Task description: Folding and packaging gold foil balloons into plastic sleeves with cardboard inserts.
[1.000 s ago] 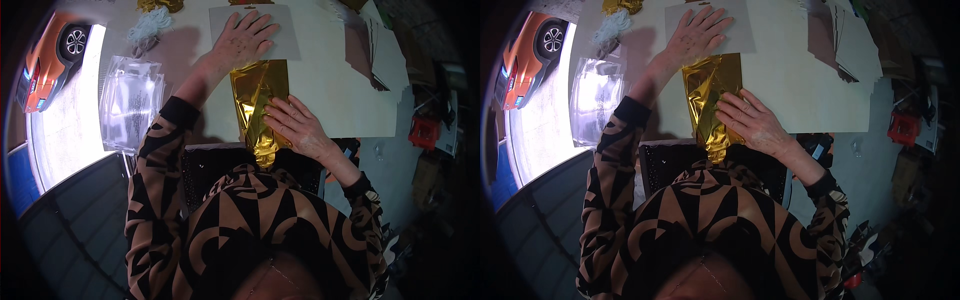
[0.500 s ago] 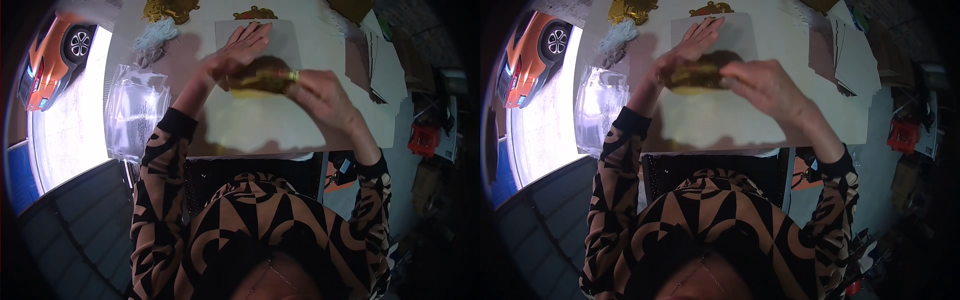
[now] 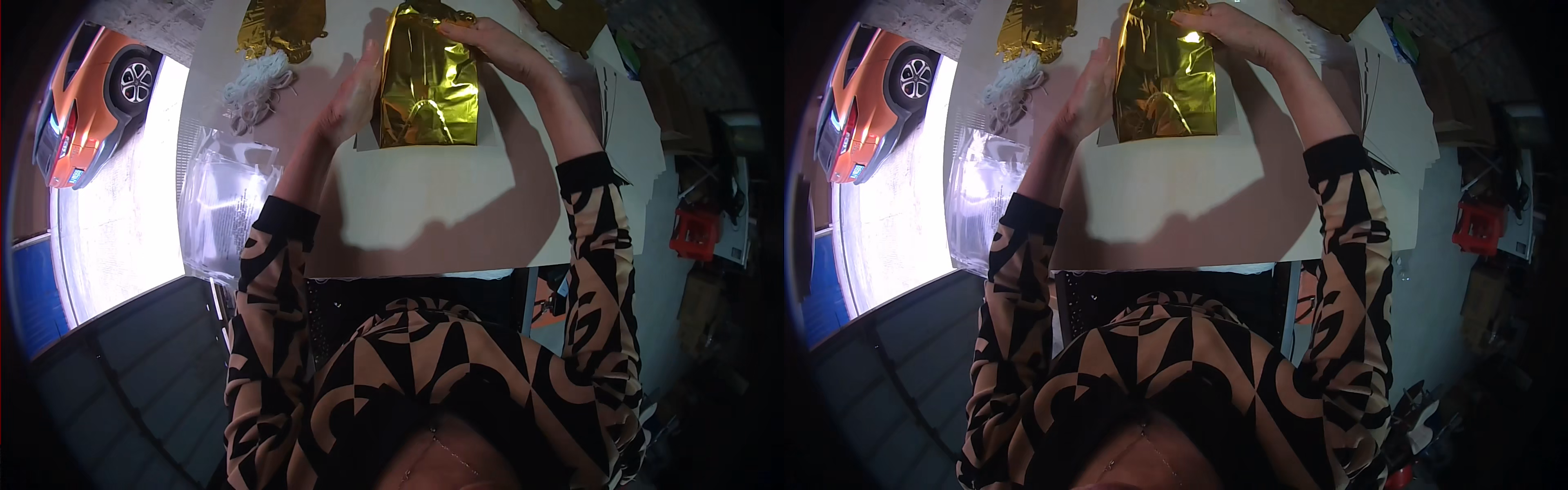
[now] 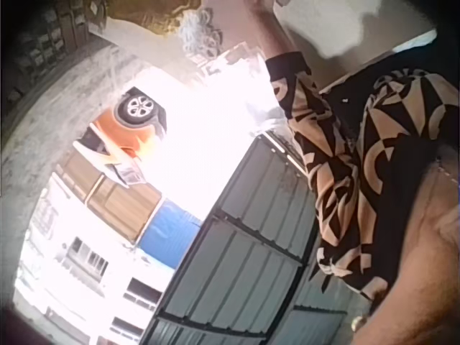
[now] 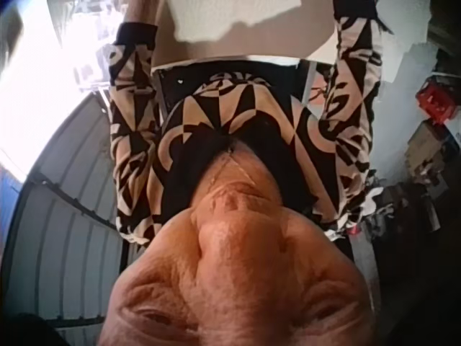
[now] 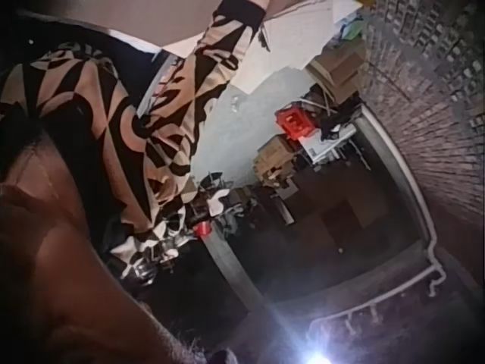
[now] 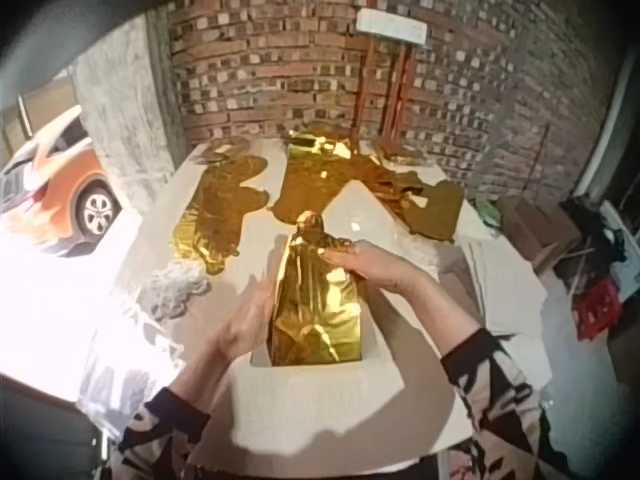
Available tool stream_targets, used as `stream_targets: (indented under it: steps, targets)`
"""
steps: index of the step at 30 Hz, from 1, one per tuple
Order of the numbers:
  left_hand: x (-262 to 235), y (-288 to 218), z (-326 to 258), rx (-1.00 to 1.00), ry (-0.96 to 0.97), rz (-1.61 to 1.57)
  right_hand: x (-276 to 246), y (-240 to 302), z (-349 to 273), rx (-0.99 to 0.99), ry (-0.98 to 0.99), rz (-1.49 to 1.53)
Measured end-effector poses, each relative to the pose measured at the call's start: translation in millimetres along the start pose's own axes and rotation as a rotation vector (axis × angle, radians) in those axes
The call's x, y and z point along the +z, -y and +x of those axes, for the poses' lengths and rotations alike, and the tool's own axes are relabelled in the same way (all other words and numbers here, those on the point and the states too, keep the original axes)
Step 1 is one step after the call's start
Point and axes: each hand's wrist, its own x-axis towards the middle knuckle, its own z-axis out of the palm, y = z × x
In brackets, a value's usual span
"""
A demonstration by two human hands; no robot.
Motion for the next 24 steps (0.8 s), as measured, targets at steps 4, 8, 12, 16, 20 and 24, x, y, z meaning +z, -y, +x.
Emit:
stream_targets:
  steps: [4,8,12,16,20,24]
  targets:
    - [-2,1,11,-0.089,-0.078,0.239,-27,-22,32,0.108,0.191,-0.036]
    - [10,-5,8,-0.2,-0.14,0.458,-10,-37,28,0.104,0.211,-0.003]
    - [12,-13,-6,-0.21,-0.169,0.457,19,-22,-17,0.09,-0.004,0.233]
    - [17,-9,-11,-0.194,-0.174,0.409,38,-37,-67,0.132,-0.015,0.269]
    - [6,-12,-20,-0.201,-0.095,0.398,60,-30,-94,0.166,-0.034,0.222]
    - [23,-11,-26,-0.114,-0.172,0.367,69,-32,-100,0.183,-0.077,0.191]
